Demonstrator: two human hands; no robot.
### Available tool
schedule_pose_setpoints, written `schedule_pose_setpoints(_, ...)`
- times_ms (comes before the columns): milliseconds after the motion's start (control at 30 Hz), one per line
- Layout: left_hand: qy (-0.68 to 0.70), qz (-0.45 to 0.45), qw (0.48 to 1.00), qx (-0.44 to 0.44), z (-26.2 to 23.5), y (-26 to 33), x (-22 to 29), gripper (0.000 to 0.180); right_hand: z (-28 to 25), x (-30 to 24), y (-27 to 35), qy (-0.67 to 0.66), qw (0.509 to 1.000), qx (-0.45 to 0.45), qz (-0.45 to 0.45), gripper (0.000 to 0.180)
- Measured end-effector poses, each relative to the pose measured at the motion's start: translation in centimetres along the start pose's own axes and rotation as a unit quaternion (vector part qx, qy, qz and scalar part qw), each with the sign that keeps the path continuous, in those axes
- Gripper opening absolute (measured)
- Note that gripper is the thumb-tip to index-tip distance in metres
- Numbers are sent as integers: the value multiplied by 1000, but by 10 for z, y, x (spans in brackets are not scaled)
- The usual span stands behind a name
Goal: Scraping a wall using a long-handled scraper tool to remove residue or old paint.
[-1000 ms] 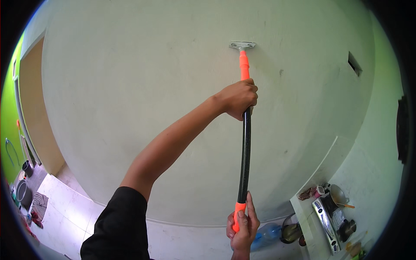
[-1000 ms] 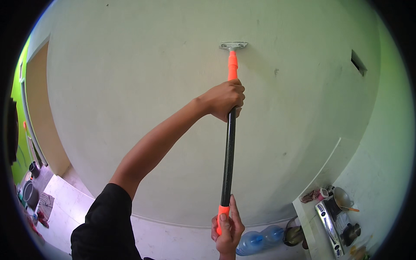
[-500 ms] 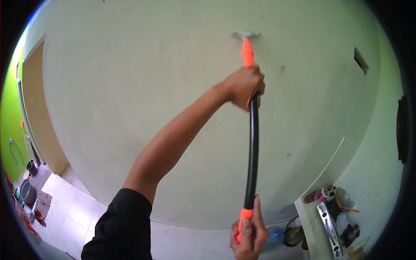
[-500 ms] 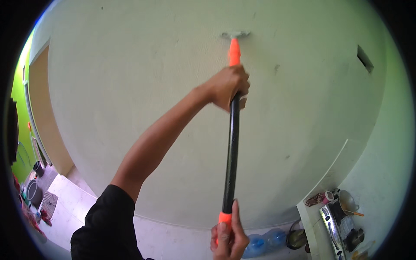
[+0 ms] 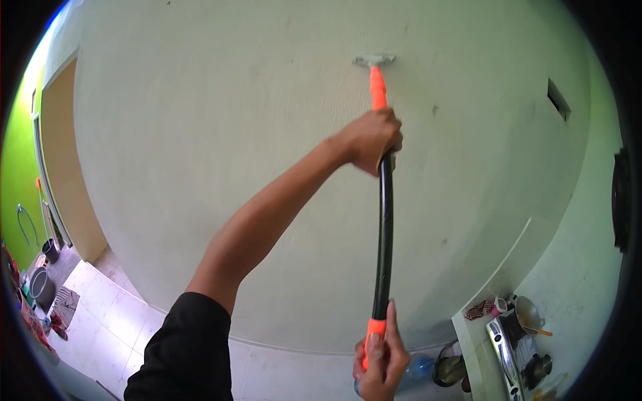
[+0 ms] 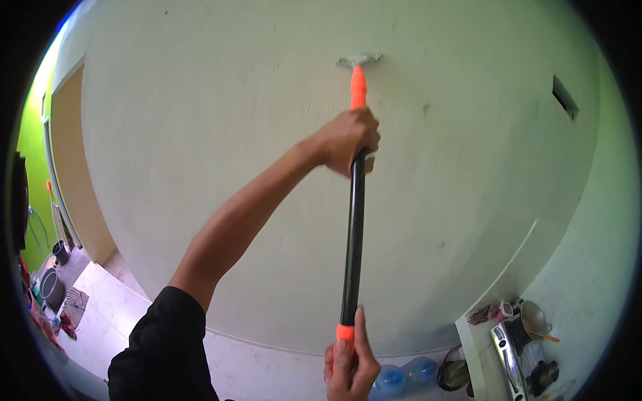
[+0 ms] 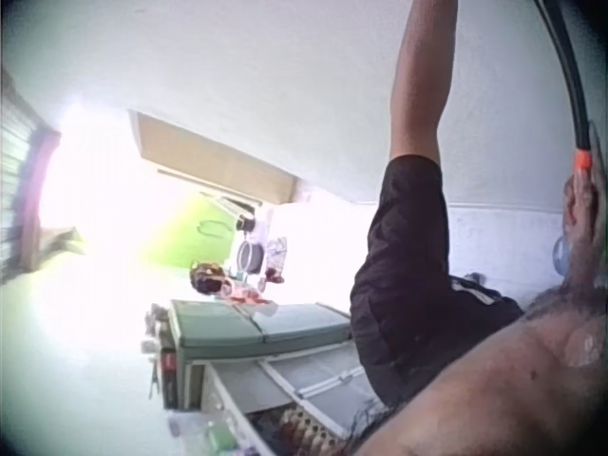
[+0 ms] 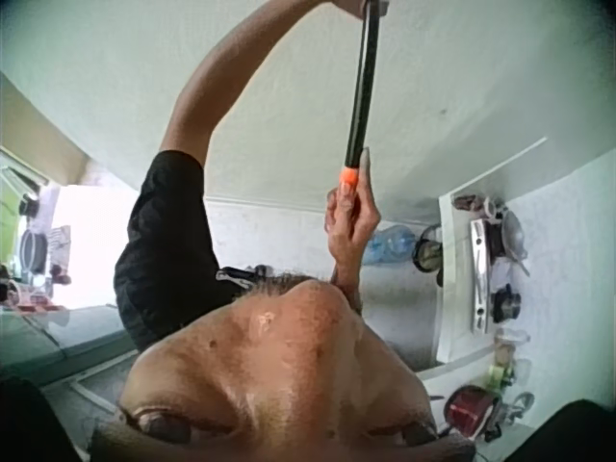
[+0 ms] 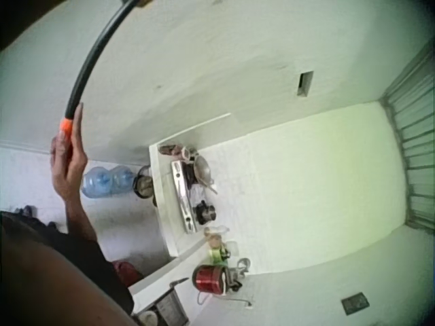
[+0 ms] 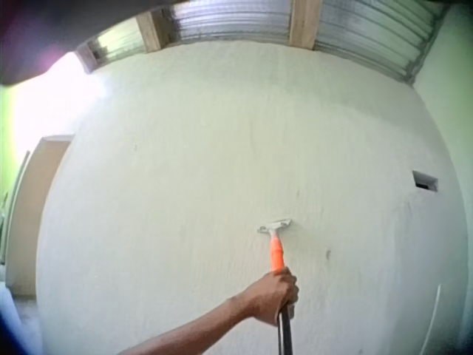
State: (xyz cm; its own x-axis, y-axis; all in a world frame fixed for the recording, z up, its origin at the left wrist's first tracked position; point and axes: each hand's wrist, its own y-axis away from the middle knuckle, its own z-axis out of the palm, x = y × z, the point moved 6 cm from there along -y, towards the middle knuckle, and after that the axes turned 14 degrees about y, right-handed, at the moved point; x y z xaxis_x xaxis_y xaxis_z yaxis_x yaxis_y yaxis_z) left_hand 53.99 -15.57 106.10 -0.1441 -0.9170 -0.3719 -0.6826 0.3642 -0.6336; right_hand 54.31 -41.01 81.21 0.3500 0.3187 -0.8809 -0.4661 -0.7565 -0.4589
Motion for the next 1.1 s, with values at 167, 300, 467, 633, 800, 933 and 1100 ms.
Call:
schedule_pose_setpoints(167,-26,-8,998,53,-8,-1,-1,17,-5,-4,-7,37,999,5,-25,53)
schedule_pose_setpoints(300,-25,-9,999,21,-2,1,-2,17,-4,-2,-6,16,999,-11,-38,53)
schedule_pose_setpoints(467,1,-11,999,39,-4,-3,-9,17,-9,7,-1,21,999,-23,-14,54)
schedule_pose_setpoints(633,-9,8,1000,2,2,-3,-6,24,-13,4,-4,48,998,17,-26,53)
schedule_pose_setpoints(800,-18,18,998,54,-13,-14,-10,25,-8,-5,-25,32,999,3,-35,53)
schedule_pose_setpoints(933,-90,32,991,91,-22,-18,-8,19,-13,6,-32,6,1000,-12,-27,52)
schedule_pose_setpoints(1100,20,21,997,69,16,34,4,22,3,27,12,39,999,-24,-17,55)
